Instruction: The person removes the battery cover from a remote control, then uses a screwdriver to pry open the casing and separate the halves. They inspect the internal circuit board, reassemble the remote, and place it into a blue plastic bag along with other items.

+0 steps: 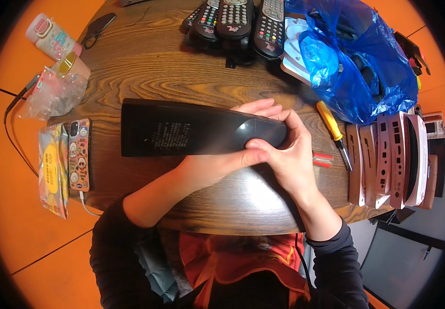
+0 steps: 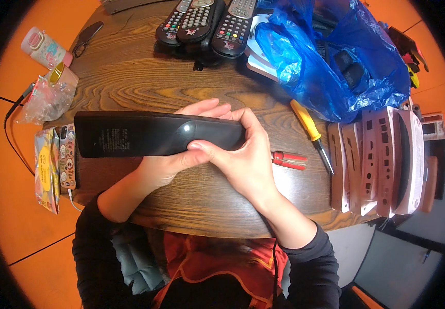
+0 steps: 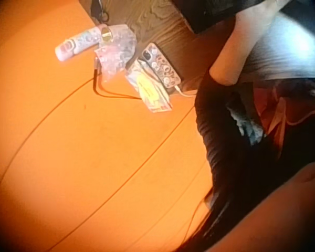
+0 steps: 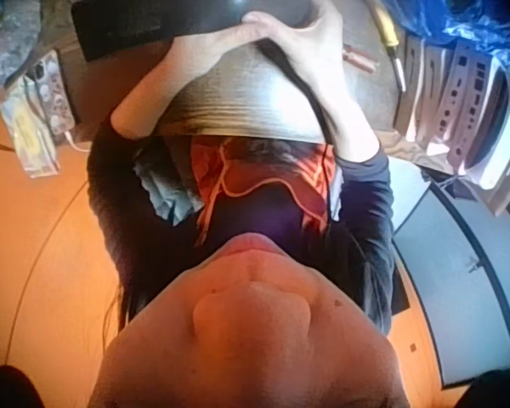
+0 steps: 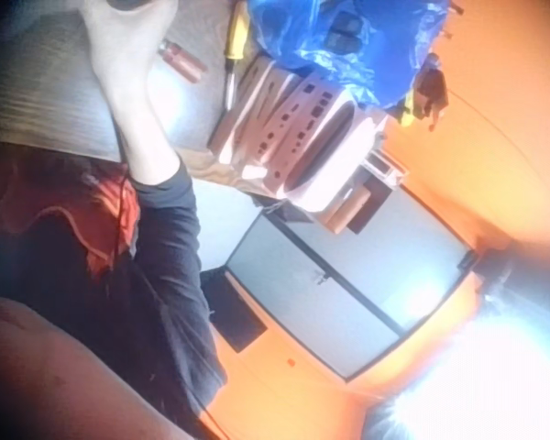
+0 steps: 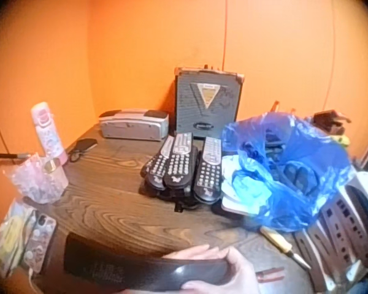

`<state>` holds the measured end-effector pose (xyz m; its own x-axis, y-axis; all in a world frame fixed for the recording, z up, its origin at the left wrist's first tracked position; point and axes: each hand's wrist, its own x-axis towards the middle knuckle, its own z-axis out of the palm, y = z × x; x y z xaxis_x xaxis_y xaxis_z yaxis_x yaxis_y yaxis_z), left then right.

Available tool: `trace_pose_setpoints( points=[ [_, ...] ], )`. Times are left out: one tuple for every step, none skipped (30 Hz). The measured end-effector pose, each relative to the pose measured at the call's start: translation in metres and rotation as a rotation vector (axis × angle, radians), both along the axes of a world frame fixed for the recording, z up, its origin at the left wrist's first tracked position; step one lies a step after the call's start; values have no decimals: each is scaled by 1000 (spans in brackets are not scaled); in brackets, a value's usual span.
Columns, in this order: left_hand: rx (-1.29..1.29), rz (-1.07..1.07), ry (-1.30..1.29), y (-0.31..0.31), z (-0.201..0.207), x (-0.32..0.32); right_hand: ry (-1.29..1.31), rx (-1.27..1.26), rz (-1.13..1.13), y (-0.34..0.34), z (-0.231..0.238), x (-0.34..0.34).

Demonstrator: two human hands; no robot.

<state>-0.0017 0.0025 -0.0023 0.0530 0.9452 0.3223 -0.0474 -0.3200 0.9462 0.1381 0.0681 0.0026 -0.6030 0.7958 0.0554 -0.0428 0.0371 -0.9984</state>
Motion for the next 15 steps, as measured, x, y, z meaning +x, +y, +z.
trace_pose_setpoints(
  points=[
    [-36, 28, -83, -2, 0, 4, -9, 20, -10, -1, 0, -1],
    [-88, 56, -169, -3, -1, 7, -3, 21, -17, -3, -1, -2],
    [-62, 58, -170, -4, -1, 6, 3, 23, -24, -3, -1, -2],
    [-54, 59, -172, -5, -1, 6, 14, 26, -27, -4, -1, -2],
    [-46, 61, -174, -5, -2, 6, -6, 38, -36, -4, -2, -3],
    [-43, 68, -192, -6, -3, 6, -21, 51, -39, -4, -2, -3],
    [-40, 76, -211, -6, -4, 7, -38, 65, -49, -4, -3, -3],
    [-35, 82, -233, -6, -5, 7, -26, 77, -43, -3, -2, -3],
    [-18, 83, -219, -5, -6, 6, -16, 91, -43, -3, -2, -4],
    [0, 83, -209, -4, -6, 5, -6, 105, -42, -2, -1, -4],
    [19, 84, -197, -3, -7, 4, -34, 118, -54, -2, 1, -3],
    [58, 102, -222, -3, -7, 3, -60, 132, -65, -1, 3, -1],
    [98, 119, -246, -1, -6, 3, -87, 146, -78, 0, 6, 1],
    [138, 137, -270, 0, -5, 2, -171, 233, -144, 3, 9, 1],
    [157, 169, -298, 1, -3, -1, -232, 204, -132, 8, 14, 6]
  ],
)
